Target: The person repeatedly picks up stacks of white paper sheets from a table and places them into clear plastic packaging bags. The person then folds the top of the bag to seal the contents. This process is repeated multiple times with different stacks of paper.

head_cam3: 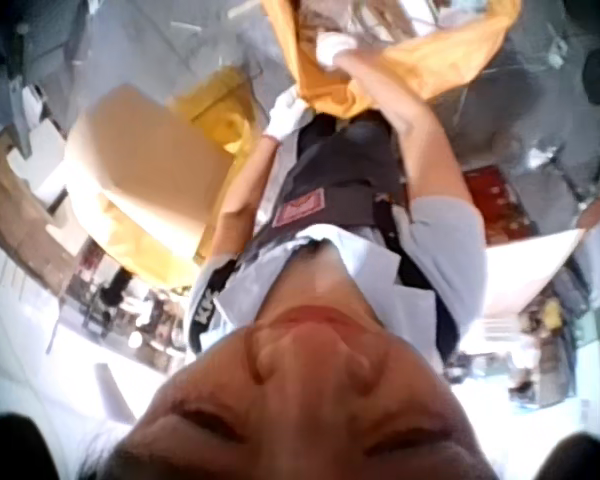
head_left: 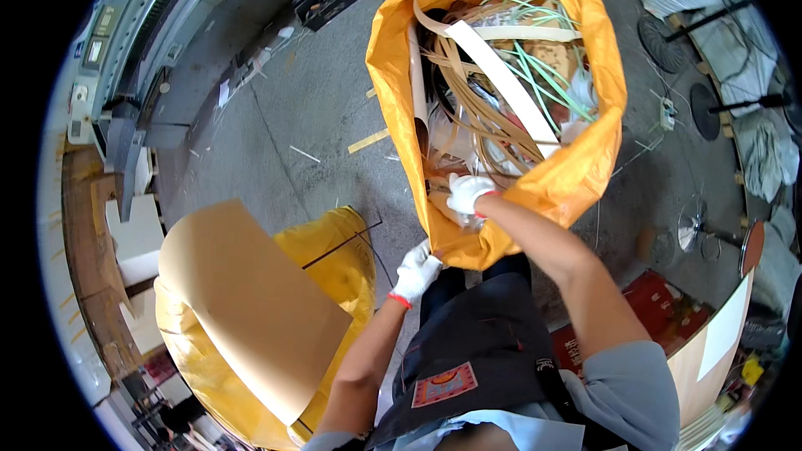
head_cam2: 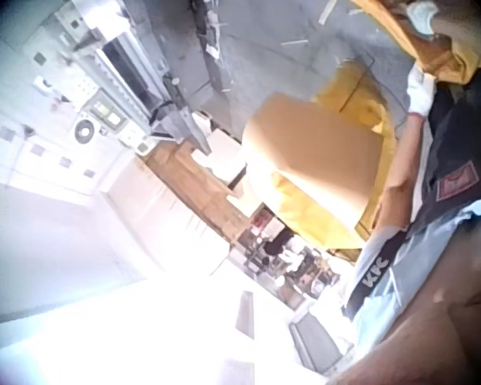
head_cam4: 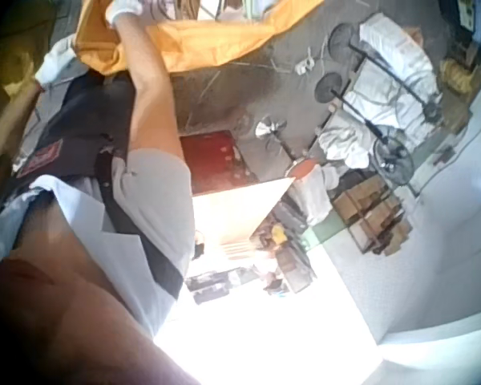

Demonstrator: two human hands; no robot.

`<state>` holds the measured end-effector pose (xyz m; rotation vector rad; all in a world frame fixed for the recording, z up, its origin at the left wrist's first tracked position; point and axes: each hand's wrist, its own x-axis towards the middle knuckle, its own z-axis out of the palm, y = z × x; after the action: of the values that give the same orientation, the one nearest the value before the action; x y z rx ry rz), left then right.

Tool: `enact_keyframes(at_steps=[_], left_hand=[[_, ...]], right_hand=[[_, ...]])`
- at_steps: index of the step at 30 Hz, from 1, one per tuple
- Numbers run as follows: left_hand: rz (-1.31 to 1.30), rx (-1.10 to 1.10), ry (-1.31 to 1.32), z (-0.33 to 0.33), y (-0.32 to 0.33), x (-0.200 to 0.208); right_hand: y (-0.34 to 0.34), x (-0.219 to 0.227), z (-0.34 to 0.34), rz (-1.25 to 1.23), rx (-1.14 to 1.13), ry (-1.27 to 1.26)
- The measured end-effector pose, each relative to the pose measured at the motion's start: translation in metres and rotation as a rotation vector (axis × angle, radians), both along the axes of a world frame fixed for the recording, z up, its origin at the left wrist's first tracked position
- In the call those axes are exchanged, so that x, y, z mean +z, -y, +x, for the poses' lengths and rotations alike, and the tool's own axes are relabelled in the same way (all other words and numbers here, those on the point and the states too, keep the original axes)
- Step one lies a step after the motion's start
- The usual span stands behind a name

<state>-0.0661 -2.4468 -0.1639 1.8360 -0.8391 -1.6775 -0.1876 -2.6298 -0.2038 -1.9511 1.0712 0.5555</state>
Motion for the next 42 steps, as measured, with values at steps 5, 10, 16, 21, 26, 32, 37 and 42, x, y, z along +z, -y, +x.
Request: enact_keyframes(at_steps=[5,10,16,21,26,32,37,42], left_hand=[[-0.303,-0.105,0.269,-0.031,0.016,0.007],[-0.483,-0.048,0.381,-0.064,0.015,0.015],[-0.236,0.215,-0.229,-0.063,-0.011,0.033],[0.050,0.402,0.129,-0.075,-0.181,0.044],[0.596,0.285,0.120,-0.122,-0.326,0.062],[0.497,0.428,0.151,-0.156,-0.391,0.009],[0.482,0.600,0.314,-0.154,-0.439,0.035],[0.576,0.796,0.263,-0.142,-0.504,0.049]], right_hand=[[-0.042,-0.153,0.022,-0.341,-0.121,-0.042],[-0.028,-0.231,-0.013,-0.296,0.002,-0.080],[0.008,-0.218,-0.041,-0.208,0.148,0.077],[0.041,-0.113,-0.066,0.123,0.464,0.145],[0.050,0.097,-0.002,-0.371,0.960,-0.531],[-0.089,0.194,0.122,-0.196,1.107,-0.081],[-0.235,0.125,0.131,-0.044,1.476,-0.242],[-0.274,0.097,0.122,0.252,1.257,-0.366]])
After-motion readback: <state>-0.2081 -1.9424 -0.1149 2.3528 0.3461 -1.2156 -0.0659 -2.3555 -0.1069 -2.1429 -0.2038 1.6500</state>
